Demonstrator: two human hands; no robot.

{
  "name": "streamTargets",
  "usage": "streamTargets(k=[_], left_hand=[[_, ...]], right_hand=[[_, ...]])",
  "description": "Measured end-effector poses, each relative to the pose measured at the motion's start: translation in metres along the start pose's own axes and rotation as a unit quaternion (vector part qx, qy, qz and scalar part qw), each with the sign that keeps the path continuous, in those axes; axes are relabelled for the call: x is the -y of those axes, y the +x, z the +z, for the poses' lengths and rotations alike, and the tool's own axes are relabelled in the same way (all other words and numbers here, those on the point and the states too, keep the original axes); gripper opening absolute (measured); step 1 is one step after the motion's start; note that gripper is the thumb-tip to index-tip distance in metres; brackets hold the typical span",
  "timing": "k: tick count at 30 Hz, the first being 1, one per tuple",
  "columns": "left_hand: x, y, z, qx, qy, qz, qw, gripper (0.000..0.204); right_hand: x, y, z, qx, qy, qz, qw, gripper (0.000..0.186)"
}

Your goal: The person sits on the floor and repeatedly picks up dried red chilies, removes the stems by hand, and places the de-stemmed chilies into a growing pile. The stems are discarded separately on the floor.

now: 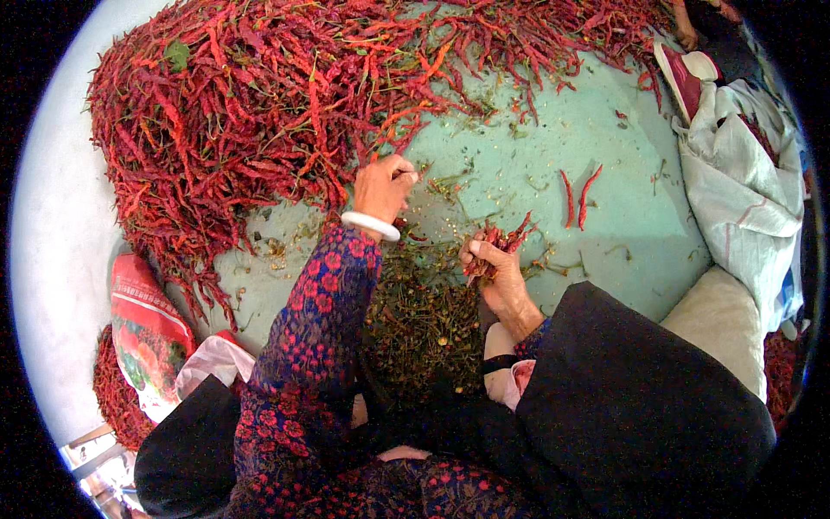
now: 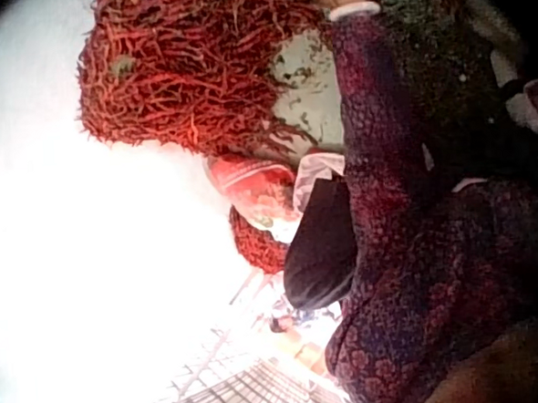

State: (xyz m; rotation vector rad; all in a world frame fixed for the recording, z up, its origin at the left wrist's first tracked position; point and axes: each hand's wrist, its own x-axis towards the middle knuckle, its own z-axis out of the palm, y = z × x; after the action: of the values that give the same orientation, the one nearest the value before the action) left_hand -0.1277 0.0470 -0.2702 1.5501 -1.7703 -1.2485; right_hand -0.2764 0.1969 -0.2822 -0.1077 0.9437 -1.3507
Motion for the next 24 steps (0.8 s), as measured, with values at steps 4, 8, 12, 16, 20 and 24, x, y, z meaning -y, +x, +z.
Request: streamTargets(k=[4, 8, 12, 16, 20, 24], left_hand=[[0.023, 0.02, 0.012, -0.02, 0.19, 0.137, 0.972, 0.013], [0.031, 0.032, 0.027, -0.04, 0.334, 0.183, 0.924, 0.015], [0.03, 0.024, 0.004, -0.028, 0.225, 0.169, 0.959, 0.016], [-0.017, -0.027, 0.008, 0.131, -0.007, -0.062, 0.989, 0.018], [-0.02, -0.082, 0.038, 0.047, 0.028, 0.178, 0.983, 0.011], [-0.02, -0.085, 0.053, 0.028, 0.048, 0.193, 0.98, 0.011]], right_hand=[[-0.002, 0.0, -0.002, 0.014, 0.003, 0.013, 1.0, 0.016], [-0.005, 0.0, -0.005, 0.012, 0.027, 0.014, 0.999, 0.016], [-0.009, 0.003, -0.001, 0.027, 0.039, 0.014, 0.999, 0.016], [-0.003, 0.002, -0.011, -0.015, 0.014, -0.028, 0.999, 0.014], [-0.005, -0.003, 0.01, -0.033, -0.014, -0.048, 0.998, 0.015], [-0.004, -0.005, 0.008, -0.043, 0.015, -0.059, 0.997, 0.016]])
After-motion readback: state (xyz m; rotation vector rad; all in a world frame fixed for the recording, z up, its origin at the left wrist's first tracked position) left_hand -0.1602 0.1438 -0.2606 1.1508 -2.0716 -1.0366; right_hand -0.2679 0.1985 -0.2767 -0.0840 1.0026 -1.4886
